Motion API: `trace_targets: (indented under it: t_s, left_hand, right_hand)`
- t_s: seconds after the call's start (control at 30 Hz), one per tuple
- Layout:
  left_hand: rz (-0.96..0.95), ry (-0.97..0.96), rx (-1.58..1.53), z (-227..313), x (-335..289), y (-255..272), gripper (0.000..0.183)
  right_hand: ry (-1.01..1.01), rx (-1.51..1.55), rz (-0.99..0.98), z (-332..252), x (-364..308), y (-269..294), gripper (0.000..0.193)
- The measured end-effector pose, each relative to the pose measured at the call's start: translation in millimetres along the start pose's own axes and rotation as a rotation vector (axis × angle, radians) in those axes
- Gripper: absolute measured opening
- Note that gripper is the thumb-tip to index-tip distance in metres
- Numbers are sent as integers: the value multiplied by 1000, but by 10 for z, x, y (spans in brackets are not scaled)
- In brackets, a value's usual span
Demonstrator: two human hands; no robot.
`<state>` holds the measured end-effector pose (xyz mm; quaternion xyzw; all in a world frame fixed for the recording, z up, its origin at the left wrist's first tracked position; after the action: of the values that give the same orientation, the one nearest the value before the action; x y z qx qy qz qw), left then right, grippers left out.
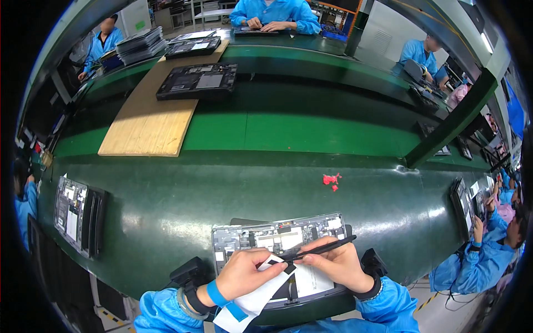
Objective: The person assembles internal components of a portable electronic device, including a battery, ribbon cable, and circuit board, by hand and with a plastic pry tool.
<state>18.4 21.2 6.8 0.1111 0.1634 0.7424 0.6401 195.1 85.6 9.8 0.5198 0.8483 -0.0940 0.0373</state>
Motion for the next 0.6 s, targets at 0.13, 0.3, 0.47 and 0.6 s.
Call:
trace_targets:
  t_s: [0.13, 0.3, 0.47, 0.6]
  left_hand:
    - [10, -5, -17, -40, -8, -22, 18]
    - [-12, -119, 37, 32, -15, 15, 17]
    - [-62, -391, -9, -7, 31, 34, 11]
    - [-46, -546, 100, 15, 51, 16, 10]
  right_hand:
    - [51, -107, 4, -92, -36, -44, 14]
    - [50, 142, 245, -171, -55, 58, 7]
    - [-32, 60, 251, 100, -8, 164, 12]
    - [21, 48, 282, 130, -37, 114, 15]
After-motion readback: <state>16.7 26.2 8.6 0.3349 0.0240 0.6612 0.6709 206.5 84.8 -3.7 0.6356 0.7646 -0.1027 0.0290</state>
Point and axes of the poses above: each hand's wrist, its own x-axis towards the middle knuckle, its own y-axis out of the back of the hand, z = x × y, the point moved 3 cm from there along x, towards the middle knuckle, and after that the axes turned 14 degrees about z, right-handed, at the moved point
